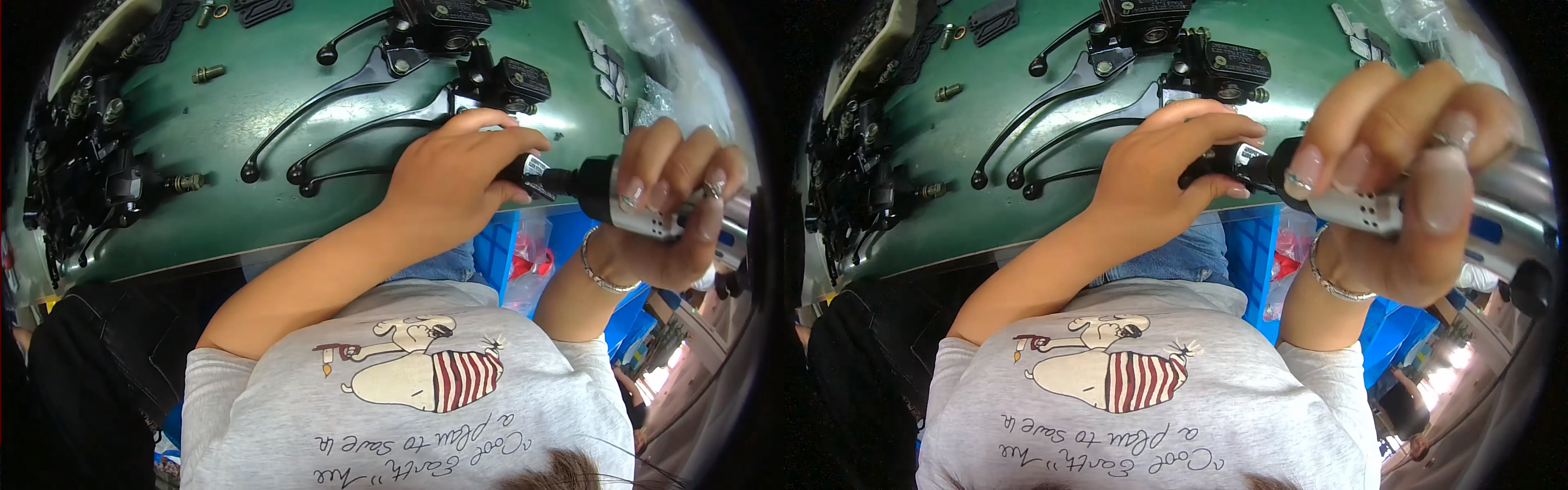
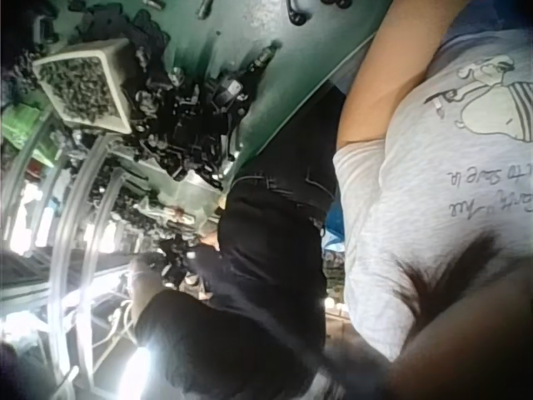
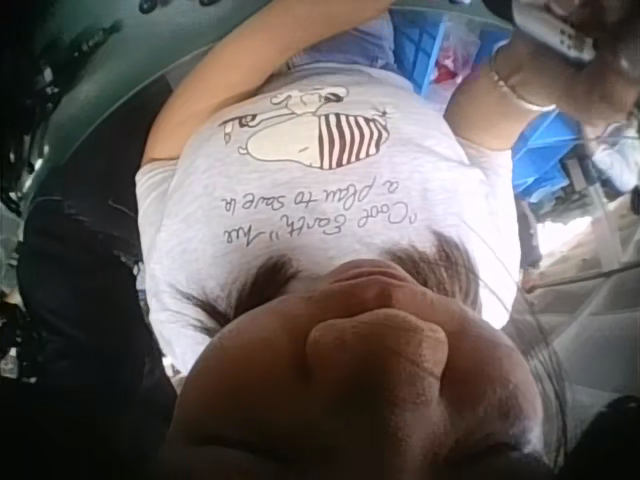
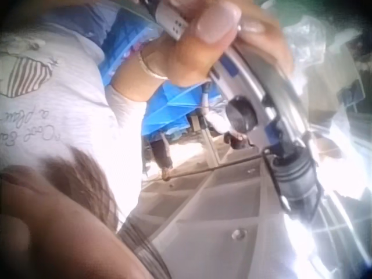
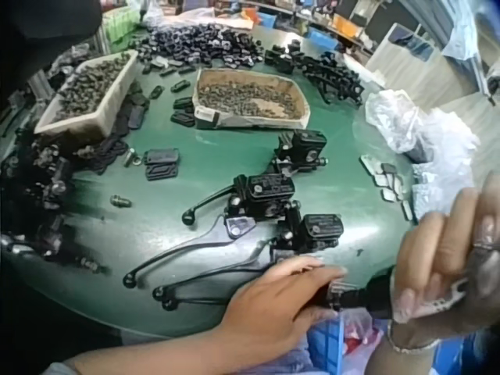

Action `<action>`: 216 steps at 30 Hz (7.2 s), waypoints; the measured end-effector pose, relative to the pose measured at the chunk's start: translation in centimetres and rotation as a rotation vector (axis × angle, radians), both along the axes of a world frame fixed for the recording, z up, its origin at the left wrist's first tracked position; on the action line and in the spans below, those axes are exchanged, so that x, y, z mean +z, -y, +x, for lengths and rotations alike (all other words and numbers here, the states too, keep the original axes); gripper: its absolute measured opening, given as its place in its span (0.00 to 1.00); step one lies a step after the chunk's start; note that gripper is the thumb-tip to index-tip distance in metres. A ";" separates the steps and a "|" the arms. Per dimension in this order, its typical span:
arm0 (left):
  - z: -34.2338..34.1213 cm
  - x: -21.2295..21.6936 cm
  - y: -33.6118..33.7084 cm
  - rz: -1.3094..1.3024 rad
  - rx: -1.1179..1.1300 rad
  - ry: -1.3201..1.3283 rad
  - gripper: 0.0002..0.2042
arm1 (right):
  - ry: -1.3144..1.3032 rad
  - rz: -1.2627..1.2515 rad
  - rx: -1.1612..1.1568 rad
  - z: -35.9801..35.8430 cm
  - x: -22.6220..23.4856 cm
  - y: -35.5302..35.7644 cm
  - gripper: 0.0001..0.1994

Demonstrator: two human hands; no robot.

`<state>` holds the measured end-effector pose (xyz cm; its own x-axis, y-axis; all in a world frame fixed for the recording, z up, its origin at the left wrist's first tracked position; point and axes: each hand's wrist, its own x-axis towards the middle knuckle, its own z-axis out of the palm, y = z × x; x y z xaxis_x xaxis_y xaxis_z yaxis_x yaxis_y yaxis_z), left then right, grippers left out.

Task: Assembling mechanical brake lever components using hands and an electric screwdriver at a factory workstation.

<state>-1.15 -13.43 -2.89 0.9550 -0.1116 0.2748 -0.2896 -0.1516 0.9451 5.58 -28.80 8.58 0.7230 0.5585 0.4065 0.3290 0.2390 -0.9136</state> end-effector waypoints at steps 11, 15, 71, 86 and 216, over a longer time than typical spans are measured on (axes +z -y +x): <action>0.0 -0.6 -0.7 0.161 0.064 0.076 0.18 | -0.101 0.193 -0.124 1.7 3.2 1.2 0.18; 1.0 -0.8 -1.6 0.134 -0.001 0.072 0.17 | 0.015 0.164 -0.254 2.4 6.0 1.0 0.18; 5.0 0.0 -3.3 0.243 0.137 0.225 0.06 | -0.034 0.155 0.161 9.9 -1.5 0.0 0.22; 5.0 -0.3 -3.5 0.229 0.128 0.258 0.07 | -0.011 0.105 0.181 9.9 -1.4 0.5 0.22; 6.3 2.0 -8.9 0.307 0.213 0.229 0.10 | -0.198 0.279 0.144 12.4 0.7 -5.5 0.12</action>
